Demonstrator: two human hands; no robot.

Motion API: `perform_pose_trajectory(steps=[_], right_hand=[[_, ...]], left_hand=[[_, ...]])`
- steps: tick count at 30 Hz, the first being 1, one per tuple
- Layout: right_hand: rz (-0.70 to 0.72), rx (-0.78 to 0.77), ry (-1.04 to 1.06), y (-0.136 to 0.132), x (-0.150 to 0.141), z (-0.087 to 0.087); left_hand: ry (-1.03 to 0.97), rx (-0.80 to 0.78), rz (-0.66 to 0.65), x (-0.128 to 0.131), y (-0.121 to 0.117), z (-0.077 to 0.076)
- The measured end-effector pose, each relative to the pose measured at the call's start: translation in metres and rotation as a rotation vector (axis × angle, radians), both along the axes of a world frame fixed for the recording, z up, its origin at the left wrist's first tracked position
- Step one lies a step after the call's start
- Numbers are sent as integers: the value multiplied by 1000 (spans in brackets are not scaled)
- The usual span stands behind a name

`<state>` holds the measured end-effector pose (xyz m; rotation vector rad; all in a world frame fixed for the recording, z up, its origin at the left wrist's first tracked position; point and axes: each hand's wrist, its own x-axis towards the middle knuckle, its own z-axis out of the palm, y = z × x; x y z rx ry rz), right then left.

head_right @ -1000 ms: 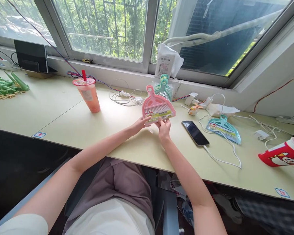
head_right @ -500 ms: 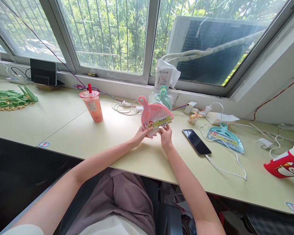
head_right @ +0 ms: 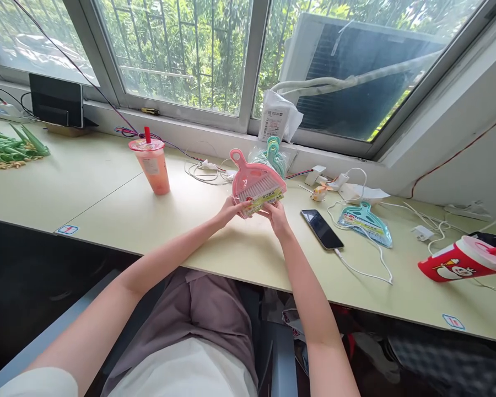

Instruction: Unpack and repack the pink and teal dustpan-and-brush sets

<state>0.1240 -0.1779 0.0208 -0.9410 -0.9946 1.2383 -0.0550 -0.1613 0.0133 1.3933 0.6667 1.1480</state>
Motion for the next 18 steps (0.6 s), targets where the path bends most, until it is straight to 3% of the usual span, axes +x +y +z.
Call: perform_pose_trajectory(steps=[3, 9, 18], right_hand=[[28, -18, -17, 0, 2, 0], [-54, -1, -1, -1, -2, -7], [-97, -60, -9, 2, -9, -14]], left_hand=[[14, 14, 38, 0, 1, 0], [-31, 7, -22, 3, 0, -3], [-94, 34, 96, 4, 4, -9]])
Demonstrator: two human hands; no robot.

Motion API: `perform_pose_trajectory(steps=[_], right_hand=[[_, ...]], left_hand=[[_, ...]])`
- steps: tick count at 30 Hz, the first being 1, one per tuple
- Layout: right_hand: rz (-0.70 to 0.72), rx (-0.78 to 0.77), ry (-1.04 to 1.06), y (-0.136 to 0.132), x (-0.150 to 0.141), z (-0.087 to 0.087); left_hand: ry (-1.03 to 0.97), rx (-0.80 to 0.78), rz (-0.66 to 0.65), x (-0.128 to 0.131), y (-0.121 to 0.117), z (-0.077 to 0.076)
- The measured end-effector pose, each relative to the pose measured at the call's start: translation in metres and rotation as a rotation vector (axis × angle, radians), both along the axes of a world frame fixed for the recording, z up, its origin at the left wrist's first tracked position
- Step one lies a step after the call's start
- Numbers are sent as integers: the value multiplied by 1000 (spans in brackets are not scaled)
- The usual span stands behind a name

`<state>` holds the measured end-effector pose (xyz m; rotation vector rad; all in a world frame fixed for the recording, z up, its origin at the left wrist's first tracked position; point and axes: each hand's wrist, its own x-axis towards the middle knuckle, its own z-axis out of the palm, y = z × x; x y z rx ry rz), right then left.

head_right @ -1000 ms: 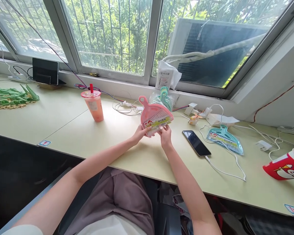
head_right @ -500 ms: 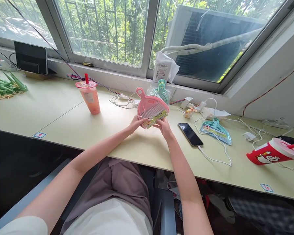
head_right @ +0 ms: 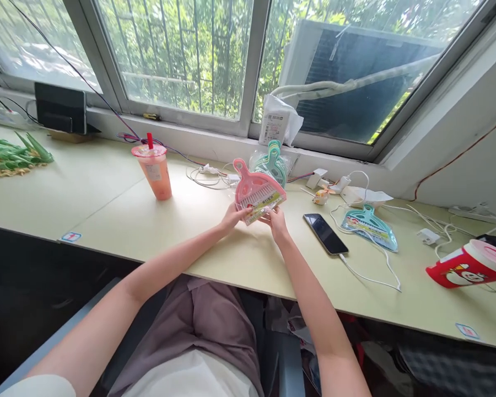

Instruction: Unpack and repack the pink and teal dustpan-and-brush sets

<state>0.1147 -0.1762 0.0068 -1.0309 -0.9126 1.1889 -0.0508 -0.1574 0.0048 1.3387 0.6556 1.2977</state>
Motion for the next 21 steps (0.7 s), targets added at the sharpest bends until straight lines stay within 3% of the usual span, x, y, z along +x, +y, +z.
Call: perform_pose_trajectory(steps=[5, 15, 19, 21], right_hand=[[-5, -96, 66, 4, -4, -11], [-14, -180, 25, 7, -8, -7], [74, -241, -231, 7, -2, -3], [-5, -187, -481, 5, 8, 1]], left_hand=[[116, -133, -17, -5, 1, -4], [127, -336, -14, -9, -1, 5], [96, -415, -5, -12, 4, 7], [53, -476, 5, -18, 10, 7]])
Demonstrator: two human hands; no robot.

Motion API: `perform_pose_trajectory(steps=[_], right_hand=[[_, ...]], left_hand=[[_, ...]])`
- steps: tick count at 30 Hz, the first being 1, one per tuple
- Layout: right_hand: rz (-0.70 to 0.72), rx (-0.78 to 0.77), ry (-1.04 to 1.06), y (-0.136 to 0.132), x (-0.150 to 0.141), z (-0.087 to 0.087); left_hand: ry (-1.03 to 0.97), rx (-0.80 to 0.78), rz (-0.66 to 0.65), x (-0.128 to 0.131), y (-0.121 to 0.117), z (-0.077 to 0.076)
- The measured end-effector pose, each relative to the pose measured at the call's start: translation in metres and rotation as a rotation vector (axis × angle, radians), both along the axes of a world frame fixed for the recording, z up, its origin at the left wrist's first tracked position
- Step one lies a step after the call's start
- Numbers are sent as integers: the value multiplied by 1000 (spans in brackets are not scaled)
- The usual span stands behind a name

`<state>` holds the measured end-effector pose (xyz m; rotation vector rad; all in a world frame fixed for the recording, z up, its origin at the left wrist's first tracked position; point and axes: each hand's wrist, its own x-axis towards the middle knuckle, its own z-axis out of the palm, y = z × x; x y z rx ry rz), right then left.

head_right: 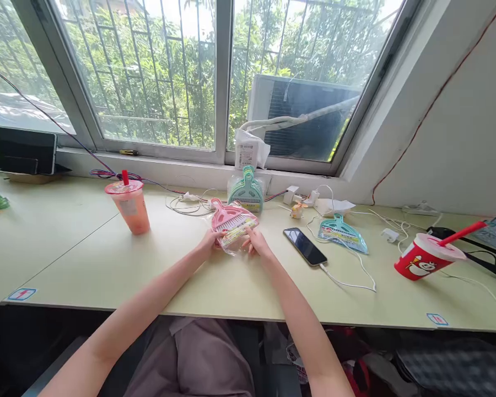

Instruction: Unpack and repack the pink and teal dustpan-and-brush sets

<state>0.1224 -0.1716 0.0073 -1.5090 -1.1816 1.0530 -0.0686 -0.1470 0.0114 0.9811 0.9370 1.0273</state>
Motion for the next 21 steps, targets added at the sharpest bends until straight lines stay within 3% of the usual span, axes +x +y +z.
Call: perform_pose_trajectory(steps=[3, 6, 8, 12, 16, 21], right_hand=[[-234, 392, -375, -4, 19, 4], [-182, 657, -570, -5, 31, 3], [-65, 675, -523, -6, 33, 3], [129, 574, -180, -7, 33, 6], [131, 522, -3, -8, 37, 10], [41, 544, 3, -5, 34, 5]], left_hand=[[-71, -96, -6, -14, 13, -2], [-153, -142, -51, -25, 23, -3], [-189, -135, -71, -28, 23, -2], [-212, -132, -176, -28, 16, 3], [-190, -135, -326, -33, 15, 4], [-53, -100, -465, -39, 17, 1]])
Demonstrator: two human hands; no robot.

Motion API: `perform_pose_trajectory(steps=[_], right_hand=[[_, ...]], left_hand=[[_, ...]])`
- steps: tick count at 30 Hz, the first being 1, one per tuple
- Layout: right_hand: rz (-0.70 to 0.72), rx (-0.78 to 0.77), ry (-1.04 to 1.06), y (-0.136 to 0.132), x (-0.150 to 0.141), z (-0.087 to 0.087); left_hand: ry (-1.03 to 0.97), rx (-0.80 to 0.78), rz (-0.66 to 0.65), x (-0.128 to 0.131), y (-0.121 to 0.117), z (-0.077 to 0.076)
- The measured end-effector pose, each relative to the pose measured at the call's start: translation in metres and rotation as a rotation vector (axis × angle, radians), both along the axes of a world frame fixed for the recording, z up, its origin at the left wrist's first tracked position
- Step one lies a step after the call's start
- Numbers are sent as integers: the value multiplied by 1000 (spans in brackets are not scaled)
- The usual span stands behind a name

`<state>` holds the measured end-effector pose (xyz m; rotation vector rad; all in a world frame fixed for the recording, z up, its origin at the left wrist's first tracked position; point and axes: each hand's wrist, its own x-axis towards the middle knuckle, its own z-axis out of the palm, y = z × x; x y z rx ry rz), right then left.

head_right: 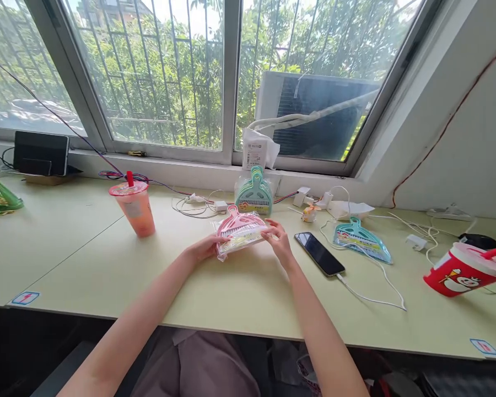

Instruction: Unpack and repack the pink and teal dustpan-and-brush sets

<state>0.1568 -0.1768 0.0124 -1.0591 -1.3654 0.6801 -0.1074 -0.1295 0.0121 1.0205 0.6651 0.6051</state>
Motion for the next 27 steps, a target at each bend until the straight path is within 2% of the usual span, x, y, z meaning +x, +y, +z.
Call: perform_pose_trajectory(steps=[4, 9, 12, 16, 23, 25, 27], right_hand=[[-60, 69, -31, 1, -6, -2], [-182, 209, -254, -2, -9, 0], [-255, 182, -271, -1, -6, -3], [-257, 119, -286, 0, -3, -6], [-358, 217, -385, -4, -6, 0], [-361, 255, -378, -1, -6, -2], [-355, 230, -333, 3, -6, -7]], left_hand=[[37, 63, -1, 1, -3, 1], [43, 110, 27, 5, -6, 2], [48, 138, 54, 8, -7, 1], [68, 245, -32, 11, -8, 2], [58, 373, -21, 16, -6, 4], [29, 418, -43, 17, -6, 3], [24, 459, -55, 17, -4, 1]])
